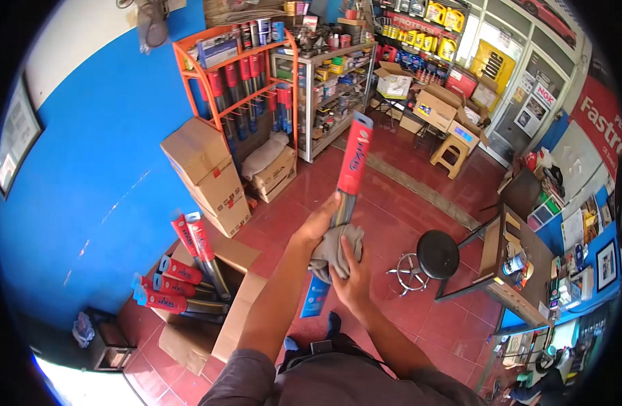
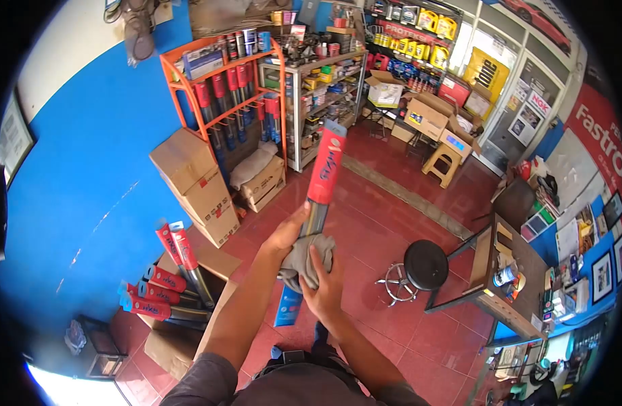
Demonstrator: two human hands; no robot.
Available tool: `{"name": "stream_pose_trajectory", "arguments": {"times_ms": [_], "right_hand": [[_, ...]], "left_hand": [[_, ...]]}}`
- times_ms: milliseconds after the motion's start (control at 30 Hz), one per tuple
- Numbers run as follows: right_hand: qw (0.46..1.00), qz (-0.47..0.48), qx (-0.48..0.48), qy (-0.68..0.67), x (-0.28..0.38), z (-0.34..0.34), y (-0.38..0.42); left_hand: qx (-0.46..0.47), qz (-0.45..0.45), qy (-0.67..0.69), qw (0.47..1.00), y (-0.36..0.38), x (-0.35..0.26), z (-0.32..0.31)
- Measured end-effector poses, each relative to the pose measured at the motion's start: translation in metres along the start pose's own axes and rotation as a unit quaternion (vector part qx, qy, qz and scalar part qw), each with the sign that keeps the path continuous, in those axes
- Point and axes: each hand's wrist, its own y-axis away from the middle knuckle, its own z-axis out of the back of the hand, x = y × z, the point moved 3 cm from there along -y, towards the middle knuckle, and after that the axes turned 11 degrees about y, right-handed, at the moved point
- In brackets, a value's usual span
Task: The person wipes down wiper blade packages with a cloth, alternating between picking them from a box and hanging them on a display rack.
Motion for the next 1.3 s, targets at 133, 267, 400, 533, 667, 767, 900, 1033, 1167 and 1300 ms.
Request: {"name": "stream_pose_trajectory", "arguments": {"times_ms": [133, 267, 400, 533, 667, 767, 900, 1033, 1167, 1300], "right_hand": [[0.998, 0.015, -0.048, 0.031, -0.024, 0.016, -0.051], [0.989, 0.016, -0.140, 0.039, -0.044, 0.026, -0.112], [0.978, 0.037, -0.201, 0.051, -0.062, 0.039, -0.176], [0.965, -0.106, -0.235, 0.037, -0.103, 0.056, -0.250], [0.906, -0.240, -0.266, -0.227, -0.165, 0.031, -0.276], [0.647, -0.280, -0.056, -0.707, -0.155, 0.000, -0.265], [0.631, -0.192, 0.059, -0.749, -0.116, 0.006, -0.253], [0.619, -0.179, 0.106, -0.757, -0.115, -0.013, -0.236], [0.620, -0.278, 0.164, -0.715, -0.071, -0.037, -0.185], [0.598, -0.270, 0.219, -0.722, -0.078, -0.076, -0.126]], "left_hand": [[0.055, 0.178, 0.107, 0.977, -0.006, 0.009, -0.016], [0.044, 0.142, -0.126, 0.981, -0.021, 0.001, -0.016], [-0.021, 0.144, -0.264, 0.953, -0.035, 0.002, -0.006], [0.020, 0.123, -0.263, 0.957, -0.035, 0.007, -0.005], [-0.004, 0.121, -0.246, 0.962, -0.042, 0.002, -0.011], [-0.036, -0.046, -0.356, 0.933, -0.070, 0.001, 0.005], [-0.103, -0.161, -0.377, 0.906, -0.077, -0.001, -0.005], [-0.240, -0.341, -0.320, 0.851, -0.077, -0.015, -0.010], [-0.386, -0.452, -0.461, 0.659, -0.083, -0.050, -0.019], [-0.413, -0.419, -0.358, 0.725, -0.093, -0.069, 0.005]]}}
